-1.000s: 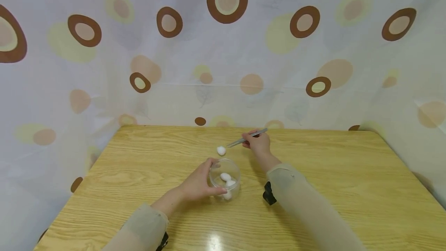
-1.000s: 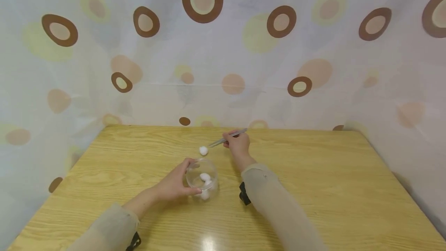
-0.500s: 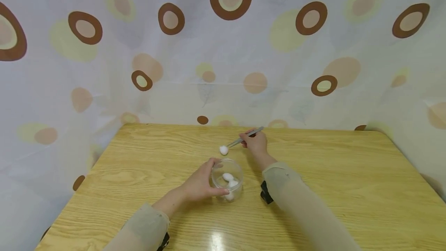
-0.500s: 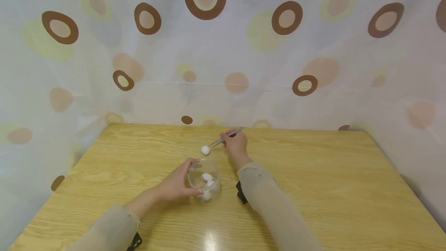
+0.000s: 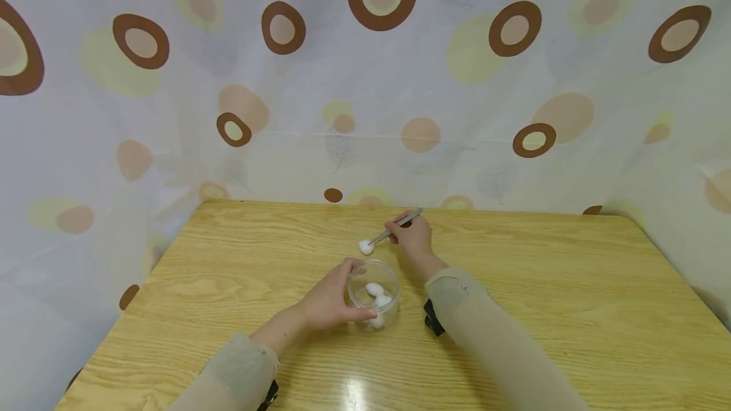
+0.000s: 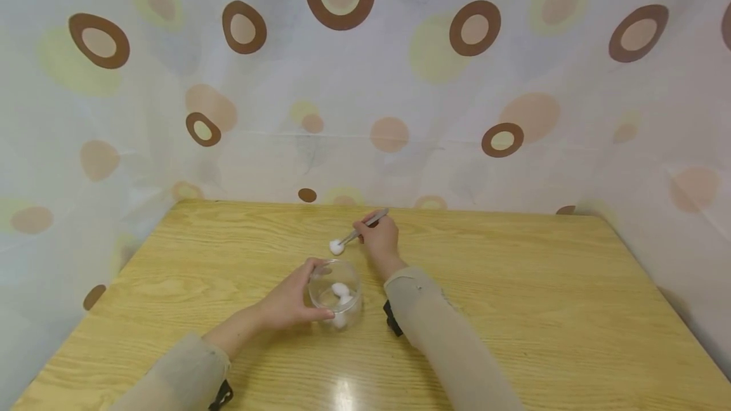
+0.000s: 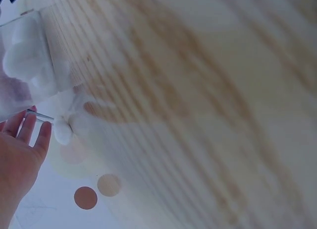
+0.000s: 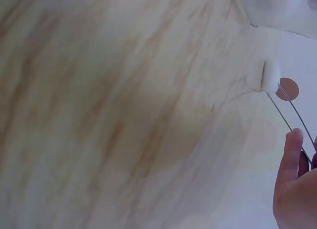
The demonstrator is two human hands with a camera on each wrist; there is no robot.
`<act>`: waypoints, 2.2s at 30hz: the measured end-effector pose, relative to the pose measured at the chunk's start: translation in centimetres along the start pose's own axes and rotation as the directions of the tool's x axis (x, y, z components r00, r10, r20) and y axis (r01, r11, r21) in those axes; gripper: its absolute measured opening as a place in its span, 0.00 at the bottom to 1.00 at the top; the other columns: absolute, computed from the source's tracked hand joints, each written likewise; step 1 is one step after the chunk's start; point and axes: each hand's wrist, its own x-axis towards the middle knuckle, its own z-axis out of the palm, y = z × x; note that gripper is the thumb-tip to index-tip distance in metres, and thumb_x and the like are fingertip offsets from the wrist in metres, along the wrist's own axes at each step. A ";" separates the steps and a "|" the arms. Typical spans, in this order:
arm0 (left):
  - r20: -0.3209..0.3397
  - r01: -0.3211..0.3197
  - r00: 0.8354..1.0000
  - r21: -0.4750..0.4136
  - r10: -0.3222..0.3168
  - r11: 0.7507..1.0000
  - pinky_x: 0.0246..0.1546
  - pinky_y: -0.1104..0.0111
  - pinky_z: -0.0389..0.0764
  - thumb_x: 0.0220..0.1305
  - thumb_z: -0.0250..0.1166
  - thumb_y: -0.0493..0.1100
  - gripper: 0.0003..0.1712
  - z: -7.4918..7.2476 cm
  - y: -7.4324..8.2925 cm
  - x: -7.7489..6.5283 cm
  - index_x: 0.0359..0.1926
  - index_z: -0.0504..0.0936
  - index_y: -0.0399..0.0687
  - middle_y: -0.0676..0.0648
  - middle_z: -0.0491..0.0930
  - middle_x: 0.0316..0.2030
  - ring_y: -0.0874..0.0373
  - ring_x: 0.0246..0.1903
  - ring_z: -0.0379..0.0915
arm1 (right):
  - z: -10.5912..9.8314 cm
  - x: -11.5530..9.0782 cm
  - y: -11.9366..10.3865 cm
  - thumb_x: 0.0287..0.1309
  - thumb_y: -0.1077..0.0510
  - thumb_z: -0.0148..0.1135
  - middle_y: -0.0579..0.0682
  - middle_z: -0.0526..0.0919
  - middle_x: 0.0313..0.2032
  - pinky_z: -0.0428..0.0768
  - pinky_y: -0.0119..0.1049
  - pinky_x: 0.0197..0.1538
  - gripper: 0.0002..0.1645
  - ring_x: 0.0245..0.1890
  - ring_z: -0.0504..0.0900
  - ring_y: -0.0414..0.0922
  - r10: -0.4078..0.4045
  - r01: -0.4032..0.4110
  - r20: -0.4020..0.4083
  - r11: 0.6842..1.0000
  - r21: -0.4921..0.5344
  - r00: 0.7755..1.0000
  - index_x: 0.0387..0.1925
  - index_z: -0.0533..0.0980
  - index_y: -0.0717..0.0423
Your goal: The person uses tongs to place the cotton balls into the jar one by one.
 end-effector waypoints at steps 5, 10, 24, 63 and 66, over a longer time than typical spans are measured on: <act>0.001 0.001 1.000 -0.004 -0.001 1.000 0.59 0.51 0.68 0.50 0.70 0.59 0.48 0.0 0.1 0.0 0.65 0.57 0.47 0.44 0.67 0.61 0.47 0.61 0.64 | -0.1 0.1 0.1 0.56 0.66 0.62 0.52 0.77 0.27 0.84 0.38 0.34 0.06 0.16 0.78 0.35 0.010 -0.010 -0.002 0.999 0.053 1.000 0.31 0.72 0.64; 0.000 -0.006 1.000 0.003 0.006 1.000 0.59 0.52 0.69 0.50 0.70 0.58 0.47 0.0 0.1 0.0 0.65 0.57 0.47 0.44 0.67 0.60 0.48 0.60 0.65 | -0.3 0.2 0.1 0.57 0.66 0.61 0.51 0.76 0.27 0.83 0.35 0.31 0.06 0.15 0.78 0.35 0.055 -0.053 -0.020 0.994 0.097 0.998 0.33 0.71 0.63; -0.002 -0.006 1.000 -0.022 0.006 1.000 0.58 0.52 0.68 0.50 0.70 0.58 0.48 0.2 -0.1 0.1 0.65 0.57 0.46 0.44 0.67 0.60 0.49 0.59 0.65 | -1.8 -0.1 -0.8 0.58 0.67 0.59 0.48 0.76 0.25 0.80 0.27 0.25 0.06 0.15 0.78 0.36 0.118 -0.106 -0.028 0.959 0.262 0.993 0.32 0.69 0.63; 0.001 0.040 0.999 -0.145 -0.040 0.989 0.61 0.52 0.66 0.51 0.71 0.55 0.49 0.5 0.1 -0.2 0.67 0.54 0.46 0.44 0.63 0.64 0.48 0.63 0.60 | -7.5 -4.3 -3.2 0.62 0.67 0.54 0.46 0.80 0.23 0.80 0.24 0.28 0.09 0.20 0.82 0.37 0.171 -0.222 0.160 0.888 0.402 0.972 0.28 0.65 0.57; -0.001 0.037 0.999 -0.147 -0.037 0.988 0.61 0.51 0.65 0.50 0.71 0.54 0.49 0.5 0.2 -0.2 0.67 0.55 0.46 0.45 0.64 0.64 0.49 0.63 0.61 | -7.8 -4.8 -3.6 0.62 0.67 0.53 0.45 0.80 0.23 0.80 0.24 0.28 0.09 0.21 0.82 0.37 0.165 -0.227 0.182 0.884 0.408 0.969 0.27 0.65 0.57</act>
